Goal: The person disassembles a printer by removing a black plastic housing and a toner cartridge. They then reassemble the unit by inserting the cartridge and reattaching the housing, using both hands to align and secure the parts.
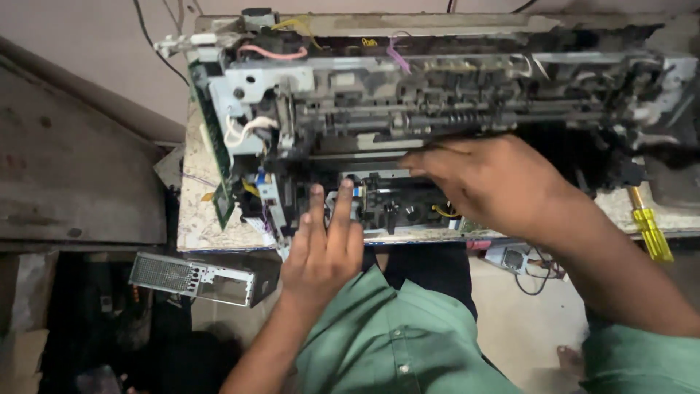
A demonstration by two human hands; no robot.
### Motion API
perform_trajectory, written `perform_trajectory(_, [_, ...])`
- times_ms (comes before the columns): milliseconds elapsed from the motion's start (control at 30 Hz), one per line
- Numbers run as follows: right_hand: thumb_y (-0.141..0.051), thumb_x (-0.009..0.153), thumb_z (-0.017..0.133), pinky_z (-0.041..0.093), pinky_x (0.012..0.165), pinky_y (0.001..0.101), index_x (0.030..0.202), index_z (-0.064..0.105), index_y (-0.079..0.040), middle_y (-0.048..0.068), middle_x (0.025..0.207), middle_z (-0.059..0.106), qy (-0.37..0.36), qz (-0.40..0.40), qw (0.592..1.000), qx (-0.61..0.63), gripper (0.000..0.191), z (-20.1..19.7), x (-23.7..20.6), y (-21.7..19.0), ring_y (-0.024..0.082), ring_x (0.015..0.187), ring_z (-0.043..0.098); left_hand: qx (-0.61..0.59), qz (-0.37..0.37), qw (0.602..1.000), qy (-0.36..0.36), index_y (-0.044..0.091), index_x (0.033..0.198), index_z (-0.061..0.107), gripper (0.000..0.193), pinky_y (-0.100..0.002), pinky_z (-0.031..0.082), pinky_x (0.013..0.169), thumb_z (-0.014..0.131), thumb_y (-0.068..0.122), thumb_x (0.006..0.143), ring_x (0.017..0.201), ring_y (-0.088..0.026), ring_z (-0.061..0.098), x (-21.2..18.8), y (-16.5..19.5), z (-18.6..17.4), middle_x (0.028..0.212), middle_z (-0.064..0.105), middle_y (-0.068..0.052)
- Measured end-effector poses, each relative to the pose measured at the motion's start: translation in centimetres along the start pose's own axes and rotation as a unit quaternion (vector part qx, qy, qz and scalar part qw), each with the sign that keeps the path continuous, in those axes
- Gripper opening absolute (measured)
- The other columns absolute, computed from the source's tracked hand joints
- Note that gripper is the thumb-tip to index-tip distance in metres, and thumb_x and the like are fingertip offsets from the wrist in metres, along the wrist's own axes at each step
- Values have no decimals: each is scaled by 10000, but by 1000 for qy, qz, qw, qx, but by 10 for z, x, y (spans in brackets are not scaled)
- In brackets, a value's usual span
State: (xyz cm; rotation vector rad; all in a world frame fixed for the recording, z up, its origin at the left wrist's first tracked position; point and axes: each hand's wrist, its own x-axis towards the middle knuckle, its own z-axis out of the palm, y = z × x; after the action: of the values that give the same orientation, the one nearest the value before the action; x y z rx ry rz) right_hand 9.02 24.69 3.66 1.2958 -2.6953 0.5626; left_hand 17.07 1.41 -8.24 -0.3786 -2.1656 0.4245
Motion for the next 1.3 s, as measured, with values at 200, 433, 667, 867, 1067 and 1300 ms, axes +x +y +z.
perform_trajectory(200, [-19, 798, 719, 578, 612, 377, 1198, 715, -128, 132, 1037, 748, 34, 28, 999, 33, 414, 0, -9, -6, 308, 748, 730, 18, -9, 999, 38, 255, 826, 551, 284, -294, 346, 1107, 485, 205, 1098, 1199, -160, 694, 1, 2, -5, 1343, 732, 69])
perform_trajectory(433, [-195, 883, 837, 544, 549, 331, 1051, 770, -147, 60, 896, 770, 67, 34, 997, 15, 187, 0, -5, -9, 213, 654, 713, 3, -6, 999, 44, 235, 895, 552, 231, -307, 356, 1117, 503, 174, 1111, 1216, -173, 687, 1, 2, -4, 1342, 734, 64])
perform_trajectory(667, [-117, 869, 798, 555, 577, 324, 1040, 793, -183, 55, 928, 786, 82, 25, 995, -54, 184, 3, -23, -11, 207, 708, 738, 13, 7, 1000, 22, 239, 835, 547, 281, -332, 281, 1170, 470, 169, 1096, 1177, -166, 723, -2, 0, -6, 1333, 737, 63])
perform_trajectory(867, [-32, 959, 715, 554, 574, 228, 1092, 783, -76, 74, 1030, 797, 143, 149, 974, 93, 156, 10, -33, -11, 94, 670, 745, 16, 3, 1000, 26, 250, 797, 573, 323, -345, 258, 1186, 498, 167, 1100, 1106, -152, 735, -4, 1, -3, 1287, 746, 82])
perform_trajectory(1067, [-14, 954, 722, 546, 604, 218, 1097, 785, -38, 87, 946, 791, 189, 200, 950, 149, 158, 24, -24, -20, 89, 668, 724, 0, -3, 1000, 27, 237, 880, 618, 243, -331, 279, 1167, 493, 200, 1085, 1143, -155, 733, -5, 0, 0, 1293, 747, 98])
perform_trajectory(1300, [33, 985, 696, 577, 862, 236, 1099, 759, 28, 110, 1025, 787, 283, 188, 916, 214, 130, 53, -16, -23, 127, 918, 750, -65, -6, 996, 66, 195, 1000, 609, 154, -350, 375, 1094, 506, 195, 1116, 1180, -191, 715, -9, 2, 7, 953, 658, 67])
